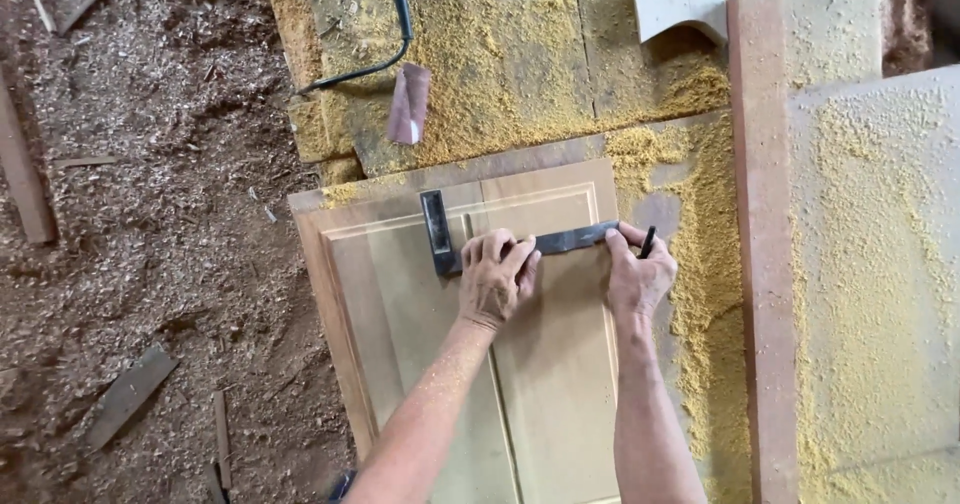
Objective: Sanding a carved wooden panel, marking measurements with a square and pencil, and using a hammer to remove a guide rail.
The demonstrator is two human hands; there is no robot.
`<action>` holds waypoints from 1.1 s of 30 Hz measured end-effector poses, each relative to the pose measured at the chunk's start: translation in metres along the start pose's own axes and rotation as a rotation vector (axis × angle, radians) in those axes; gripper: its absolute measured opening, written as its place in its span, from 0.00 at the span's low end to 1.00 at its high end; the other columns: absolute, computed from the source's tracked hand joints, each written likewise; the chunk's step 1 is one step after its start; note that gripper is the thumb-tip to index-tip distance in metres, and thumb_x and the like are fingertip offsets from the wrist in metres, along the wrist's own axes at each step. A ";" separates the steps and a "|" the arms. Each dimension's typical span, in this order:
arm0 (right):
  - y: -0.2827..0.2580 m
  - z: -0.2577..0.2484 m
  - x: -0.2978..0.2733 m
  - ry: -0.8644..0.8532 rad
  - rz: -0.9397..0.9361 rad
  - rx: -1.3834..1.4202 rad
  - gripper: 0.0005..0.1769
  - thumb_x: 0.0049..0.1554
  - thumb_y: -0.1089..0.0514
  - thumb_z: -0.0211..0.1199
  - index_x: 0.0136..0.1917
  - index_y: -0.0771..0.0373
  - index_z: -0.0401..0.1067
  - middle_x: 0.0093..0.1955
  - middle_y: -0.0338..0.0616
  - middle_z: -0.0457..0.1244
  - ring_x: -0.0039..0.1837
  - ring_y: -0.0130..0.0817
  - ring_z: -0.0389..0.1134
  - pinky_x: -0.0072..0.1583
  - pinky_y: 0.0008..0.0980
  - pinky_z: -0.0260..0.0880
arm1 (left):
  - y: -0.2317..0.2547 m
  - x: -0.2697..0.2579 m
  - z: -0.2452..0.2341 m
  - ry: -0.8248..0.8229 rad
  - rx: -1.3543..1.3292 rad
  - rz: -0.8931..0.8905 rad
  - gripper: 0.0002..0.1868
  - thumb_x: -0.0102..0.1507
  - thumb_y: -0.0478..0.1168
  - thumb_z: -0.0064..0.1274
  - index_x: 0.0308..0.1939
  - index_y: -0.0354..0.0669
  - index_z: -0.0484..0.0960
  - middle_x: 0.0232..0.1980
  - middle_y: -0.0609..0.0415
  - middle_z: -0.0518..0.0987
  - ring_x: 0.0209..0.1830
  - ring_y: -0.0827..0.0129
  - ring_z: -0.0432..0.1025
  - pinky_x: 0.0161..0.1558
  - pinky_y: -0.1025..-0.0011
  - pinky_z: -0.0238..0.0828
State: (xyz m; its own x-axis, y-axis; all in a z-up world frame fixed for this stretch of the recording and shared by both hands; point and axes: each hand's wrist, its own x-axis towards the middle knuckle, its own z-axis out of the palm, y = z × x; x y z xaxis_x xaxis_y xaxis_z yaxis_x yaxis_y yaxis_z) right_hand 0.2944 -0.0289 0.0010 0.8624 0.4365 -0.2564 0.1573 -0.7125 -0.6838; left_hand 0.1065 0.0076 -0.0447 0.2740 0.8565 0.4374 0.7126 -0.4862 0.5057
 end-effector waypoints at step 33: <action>-0.021 0.006 0.035 -0.751 -0.224 0.082 0.11 0.47 0.57 0.79 0.44 0.57 0.82 0.35 0.43 0.69 0.38 0.25 0.70 0.42 0.25 0.73 | 0.006 0.007 -0.009 -0.024 0.027 -0.008 0.10 0.63 0.54 0.53 0.43 0.61 0.84 0.44 0.60 0.70 0.46 0.66 0.71 0.54 0.67 0.66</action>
State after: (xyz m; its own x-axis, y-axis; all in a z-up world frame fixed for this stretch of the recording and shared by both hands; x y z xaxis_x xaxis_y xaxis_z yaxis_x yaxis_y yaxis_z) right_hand 0.3189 0.0043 0.0023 0.2536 0.8401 -0.4796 0.2275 -0.5337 -0.8145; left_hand 0.1073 0.0088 -0.0320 0.2837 0.8645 0.4149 0.7320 -0.4747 0.4886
